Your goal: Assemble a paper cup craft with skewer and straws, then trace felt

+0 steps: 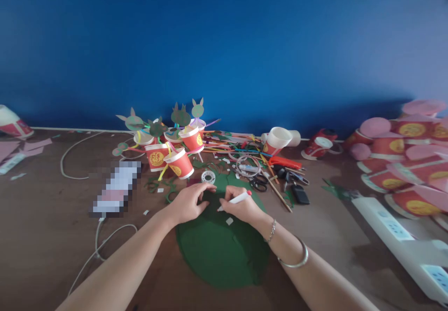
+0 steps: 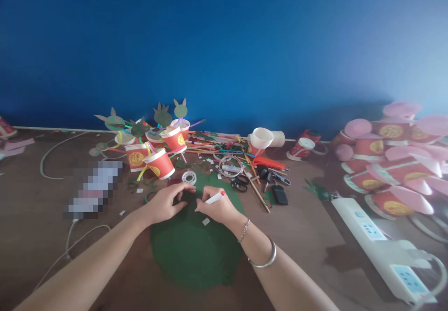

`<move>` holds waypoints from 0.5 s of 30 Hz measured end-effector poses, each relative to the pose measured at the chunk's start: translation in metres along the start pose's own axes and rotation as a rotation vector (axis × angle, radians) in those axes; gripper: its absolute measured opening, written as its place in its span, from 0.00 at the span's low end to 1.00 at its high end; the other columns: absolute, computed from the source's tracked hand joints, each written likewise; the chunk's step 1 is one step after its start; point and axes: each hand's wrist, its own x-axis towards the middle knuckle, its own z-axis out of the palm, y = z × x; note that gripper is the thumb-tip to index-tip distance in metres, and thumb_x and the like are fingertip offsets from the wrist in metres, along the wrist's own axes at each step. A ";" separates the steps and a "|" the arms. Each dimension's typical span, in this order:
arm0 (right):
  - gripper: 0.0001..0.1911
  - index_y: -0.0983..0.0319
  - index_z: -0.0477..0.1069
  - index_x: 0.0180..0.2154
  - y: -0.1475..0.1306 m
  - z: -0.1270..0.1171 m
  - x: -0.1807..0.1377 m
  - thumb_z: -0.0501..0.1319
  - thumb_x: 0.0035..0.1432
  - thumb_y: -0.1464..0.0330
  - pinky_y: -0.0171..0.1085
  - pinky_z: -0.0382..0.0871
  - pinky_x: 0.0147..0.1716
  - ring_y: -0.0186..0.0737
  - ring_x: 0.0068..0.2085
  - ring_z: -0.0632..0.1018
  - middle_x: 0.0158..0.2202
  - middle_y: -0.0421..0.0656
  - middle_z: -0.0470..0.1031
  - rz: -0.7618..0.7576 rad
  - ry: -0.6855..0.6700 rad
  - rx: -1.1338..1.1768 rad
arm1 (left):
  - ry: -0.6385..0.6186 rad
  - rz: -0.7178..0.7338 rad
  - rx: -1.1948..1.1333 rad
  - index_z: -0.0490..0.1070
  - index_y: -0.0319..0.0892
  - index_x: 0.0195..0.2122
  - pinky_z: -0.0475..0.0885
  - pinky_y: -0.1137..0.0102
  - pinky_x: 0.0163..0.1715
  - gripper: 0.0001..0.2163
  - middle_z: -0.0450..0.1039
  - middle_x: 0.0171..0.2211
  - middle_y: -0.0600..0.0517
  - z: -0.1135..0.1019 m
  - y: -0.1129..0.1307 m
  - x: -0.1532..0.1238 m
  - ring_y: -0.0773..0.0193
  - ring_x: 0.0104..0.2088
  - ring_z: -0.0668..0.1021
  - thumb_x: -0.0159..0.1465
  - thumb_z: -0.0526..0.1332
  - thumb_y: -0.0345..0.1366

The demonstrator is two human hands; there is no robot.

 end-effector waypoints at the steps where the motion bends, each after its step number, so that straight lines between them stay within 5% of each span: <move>1: 0.14 0.60 0.55 0.16 0.000 0.000 0.000 0.59 0.46 0.69 0.29 0.53 0.19 0.29 0.20 0.62 0.16 0.35 0.61 0.002 0.000 -0.001 | 0.002 0.001 -0.001 0.66 0.45 0.50 0.66 0.72 0.32 0.19 0.69 0.31 0.54 0.000 0.000 0.000 0.66 0.29 0.71 0.56 0.59 0.29; 8: 0.12 0.59 0.57 0.18 -0.001 -0.006 0.003 0.59 0.47 0.66 0.29 0.55 0.18 0.30 0.18 0.65 0.14 0.35 0.64 0.137 0.043 0.266 | 0.005 0.003 -0.005 0.66 0.45 0.50 0.66 0.72 0.31 0.19 0.69 0.30 0.54 0.001 -0.002 0.000 0.65 0.28 0.71 0.56 0.59 0.30; 15: 0.19 0.59 0.54 0.19 0.005 -0.015 0.013 0.59 0.50 0.56 0.30 0.49 0.14 0.28 0.16 0.59 0.13 0.34 0.60 0.242 0.324 0.638 | 0.014 0.004 -0.012 0.66 0.45 0.50 0.67 0.71 0.32 0.18 0.72 0.35 0.53 0.001 -0.001 0.000 0.66 0.28 0.72 0.57 0.58 0.30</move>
